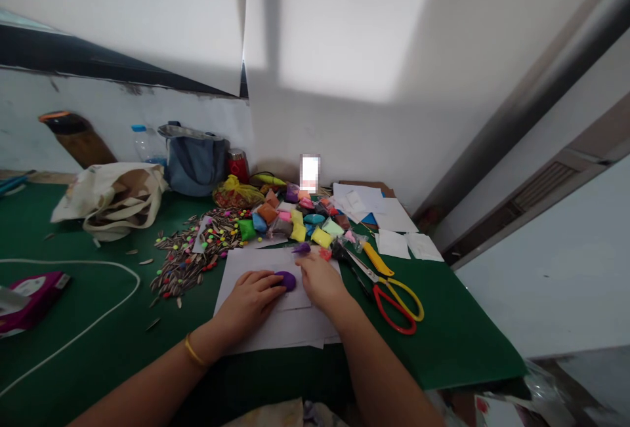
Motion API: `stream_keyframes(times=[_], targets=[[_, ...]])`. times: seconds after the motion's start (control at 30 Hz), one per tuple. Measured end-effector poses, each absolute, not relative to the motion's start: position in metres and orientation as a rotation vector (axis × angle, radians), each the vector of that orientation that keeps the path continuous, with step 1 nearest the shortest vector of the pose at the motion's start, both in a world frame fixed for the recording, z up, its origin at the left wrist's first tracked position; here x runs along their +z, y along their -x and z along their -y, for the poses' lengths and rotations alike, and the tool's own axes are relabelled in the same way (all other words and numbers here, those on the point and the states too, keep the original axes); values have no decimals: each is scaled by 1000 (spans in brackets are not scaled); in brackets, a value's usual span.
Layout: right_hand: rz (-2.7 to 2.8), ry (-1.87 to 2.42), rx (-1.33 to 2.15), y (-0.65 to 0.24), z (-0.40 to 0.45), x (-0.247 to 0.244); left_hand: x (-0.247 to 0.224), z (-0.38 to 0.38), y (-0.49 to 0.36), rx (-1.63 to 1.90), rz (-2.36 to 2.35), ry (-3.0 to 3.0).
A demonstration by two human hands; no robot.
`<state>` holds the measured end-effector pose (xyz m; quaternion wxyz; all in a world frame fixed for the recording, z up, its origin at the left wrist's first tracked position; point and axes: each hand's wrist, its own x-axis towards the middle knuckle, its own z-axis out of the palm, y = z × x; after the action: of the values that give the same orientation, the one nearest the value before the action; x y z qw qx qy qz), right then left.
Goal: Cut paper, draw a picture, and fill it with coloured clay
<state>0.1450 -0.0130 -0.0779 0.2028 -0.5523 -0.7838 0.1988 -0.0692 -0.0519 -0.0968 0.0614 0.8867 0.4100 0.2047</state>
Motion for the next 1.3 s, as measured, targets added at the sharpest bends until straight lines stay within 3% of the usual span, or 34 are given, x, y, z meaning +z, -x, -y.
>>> stream_keyframes(times=[0.17,0.43,1.3], targets=[[2521,1574,348,-147,48,-60,-97,52,69,662,-1238,-2654],[2523,1626,282,-141,66,-88,-95,51,68,656,-1221,-2642],[2550,1476,125,-141,72,-97,-98,50,73,647,-1271,-2537]])
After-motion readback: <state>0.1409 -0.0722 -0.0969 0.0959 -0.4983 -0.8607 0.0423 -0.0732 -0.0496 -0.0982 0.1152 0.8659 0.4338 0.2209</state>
